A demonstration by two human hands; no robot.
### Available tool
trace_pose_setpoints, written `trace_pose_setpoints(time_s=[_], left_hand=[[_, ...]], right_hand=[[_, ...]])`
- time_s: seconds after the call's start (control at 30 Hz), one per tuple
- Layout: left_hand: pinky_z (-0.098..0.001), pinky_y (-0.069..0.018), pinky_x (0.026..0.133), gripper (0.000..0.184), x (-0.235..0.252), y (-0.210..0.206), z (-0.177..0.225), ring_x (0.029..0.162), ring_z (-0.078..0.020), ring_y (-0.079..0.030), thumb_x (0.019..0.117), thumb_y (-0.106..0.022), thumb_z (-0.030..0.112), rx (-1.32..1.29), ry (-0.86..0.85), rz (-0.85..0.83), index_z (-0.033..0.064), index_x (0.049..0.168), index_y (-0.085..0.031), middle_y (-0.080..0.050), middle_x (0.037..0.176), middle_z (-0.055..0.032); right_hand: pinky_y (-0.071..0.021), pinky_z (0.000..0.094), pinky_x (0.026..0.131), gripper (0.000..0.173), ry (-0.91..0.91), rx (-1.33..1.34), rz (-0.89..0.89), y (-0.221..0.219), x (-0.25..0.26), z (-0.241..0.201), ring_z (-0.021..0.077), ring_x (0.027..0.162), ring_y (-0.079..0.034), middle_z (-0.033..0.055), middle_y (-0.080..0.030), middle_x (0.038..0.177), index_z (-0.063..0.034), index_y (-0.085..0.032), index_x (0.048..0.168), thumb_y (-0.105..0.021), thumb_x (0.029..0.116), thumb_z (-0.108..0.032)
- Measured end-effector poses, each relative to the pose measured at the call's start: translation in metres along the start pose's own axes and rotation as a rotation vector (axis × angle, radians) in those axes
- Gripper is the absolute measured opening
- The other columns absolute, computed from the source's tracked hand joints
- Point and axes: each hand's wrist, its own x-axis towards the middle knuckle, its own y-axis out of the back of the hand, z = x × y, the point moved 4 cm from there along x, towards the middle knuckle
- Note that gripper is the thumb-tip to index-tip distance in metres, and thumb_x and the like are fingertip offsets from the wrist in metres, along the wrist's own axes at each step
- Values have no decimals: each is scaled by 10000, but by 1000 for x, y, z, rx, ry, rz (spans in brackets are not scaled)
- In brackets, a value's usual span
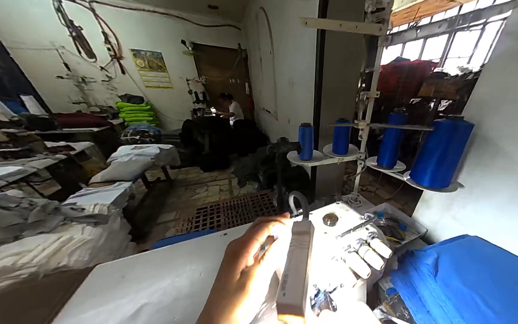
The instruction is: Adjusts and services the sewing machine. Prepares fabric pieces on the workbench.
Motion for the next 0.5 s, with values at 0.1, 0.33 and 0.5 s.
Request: trace_pose_setpoints(time_s=[0.1, 0.33, 0.5], left_hand=[[-263, -564, 971, 283, -3, 1, 14, 1135, -90, -656, 1011, -476, 175, 122, -80, 19, 100, 1113, -729, -701, 1184, 30], [-399, -502, 1088, 467, -42, 31, 8, 1371, -141, -527, 1045, -546, 404, 204, 256, 150, 142, 1427, -598, -529, 1522, -11], [-419, -582, 967, 375, -176, 162, 44, 1181, -202, -667, 1043, -550, 308, 351, 421, 418, 53, 1290, -667, -688, 1299, -61]], right_hand=[[-401, 389, 384, 361, -6, -9, 59, 2, 0, 1, 198, 436, -536, -5, -520, 525, -166, -752, 1203, -472, 1048, -332], [-381, 380, 366, 431, -39, -55, 62, -2, -2, 1, 182, 420, -526, -22, -504, 505, -234, -752, 1230, -384, 1064, -384], [-384, 384, 357, 489, -37, -114, -2, 1, -12, -6, 192, 417, -535, -16, -541, 530, -249, -663, 1393, -337, 1079, -437]])
